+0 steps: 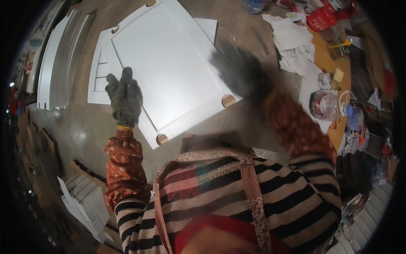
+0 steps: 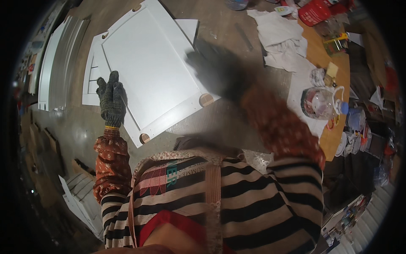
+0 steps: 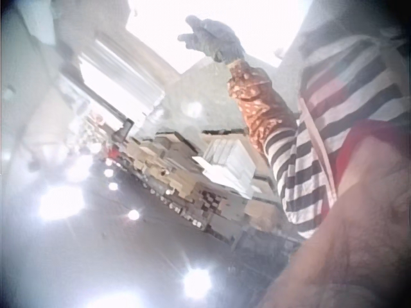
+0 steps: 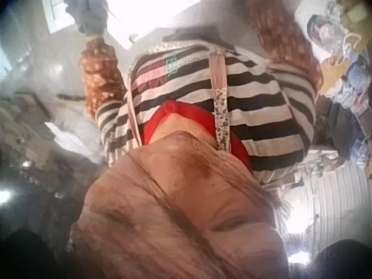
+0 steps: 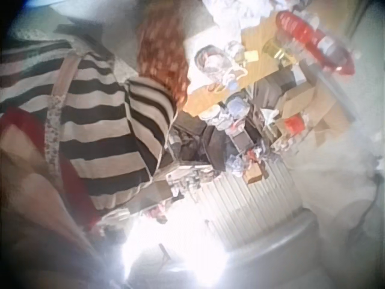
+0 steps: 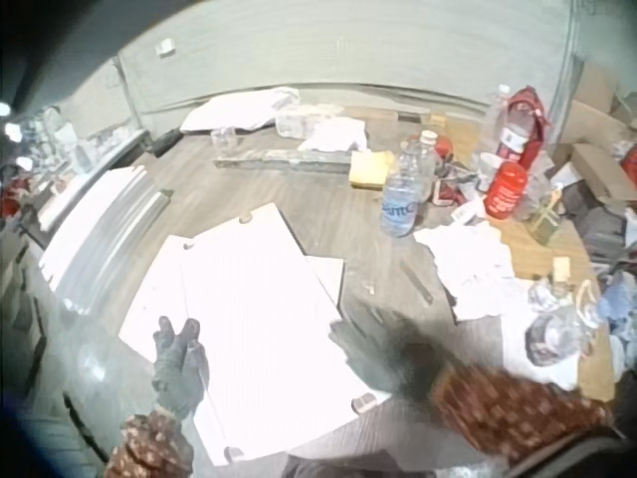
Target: The person applies a white substance to wooden panels using a small handheld applicator and a block, wipes the surfaces with a cloth, and then moves the panels.
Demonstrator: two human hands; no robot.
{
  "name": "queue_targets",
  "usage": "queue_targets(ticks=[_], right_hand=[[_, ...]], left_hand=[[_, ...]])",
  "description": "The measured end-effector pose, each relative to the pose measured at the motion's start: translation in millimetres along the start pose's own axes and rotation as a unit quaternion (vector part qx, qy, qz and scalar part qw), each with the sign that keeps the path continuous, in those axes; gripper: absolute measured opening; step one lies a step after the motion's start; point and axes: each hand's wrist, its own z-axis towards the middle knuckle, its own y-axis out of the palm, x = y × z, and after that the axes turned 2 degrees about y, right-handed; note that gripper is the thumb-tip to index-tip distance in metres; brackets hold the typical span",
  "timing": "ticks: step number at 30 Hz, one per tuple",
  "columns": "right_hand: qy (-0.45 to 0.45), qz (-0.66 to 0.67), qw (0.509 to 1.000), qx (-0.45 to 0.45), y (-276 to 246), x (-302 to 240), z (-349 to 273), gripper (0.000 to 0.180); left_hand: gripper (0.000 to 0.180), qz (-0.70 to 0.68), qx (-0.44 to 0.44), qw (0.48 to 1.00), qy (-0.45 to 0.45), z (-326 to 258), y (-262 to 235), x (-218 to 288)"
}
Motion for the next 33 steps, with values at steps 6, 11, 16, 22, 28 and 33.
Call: queue_targets(ticks=[6, 11, 16, 22, 28, 33], right_hand=[[0.181, -0.191, 0.964, -0.045, -28.3, -49.8, -77.3, 0.038], [0.300, -0.137, 0.944, -0.008, -5.2, -84.4, -19.6, 0.029], [0.233, -0.069, 0.969, -0.034, 23.6, -218.5, -10.8, 0.035], [0.377, -0.185, 0.907, -0.026, -8.9, -122.7, 6.1, 0.039], [0.260, -0.149, 0.945, -0.130, 43.6, -198.5, 2.2, 0.048], [0.262, -0.183, 0.946, -0.047, 18.7, -134.7, -11.5, 0.040]], left_hand=[[0.037, 0.006, 0.055, 0.998, -0.040, 2.3, 3.7, 23.0], [0.042, 0.047, 0.036, 0.998, -0.020, -0.5, 14.5, 17.9], [0.044, 0.080, 0.039, 0.994, -0.055, 0.1, 10.6, 29.7], [0.036, 0.028, -0.003, 0.999, -0.029, 8.2, 1.2, 30.5], [0.040, 0.071, 0.000, 0.996, -0.049, 6.5, 0.0, 38.3], [0.032, 0.060, 0.017, 0.998, -0.019, 5.4, 5.6, 29.4]])
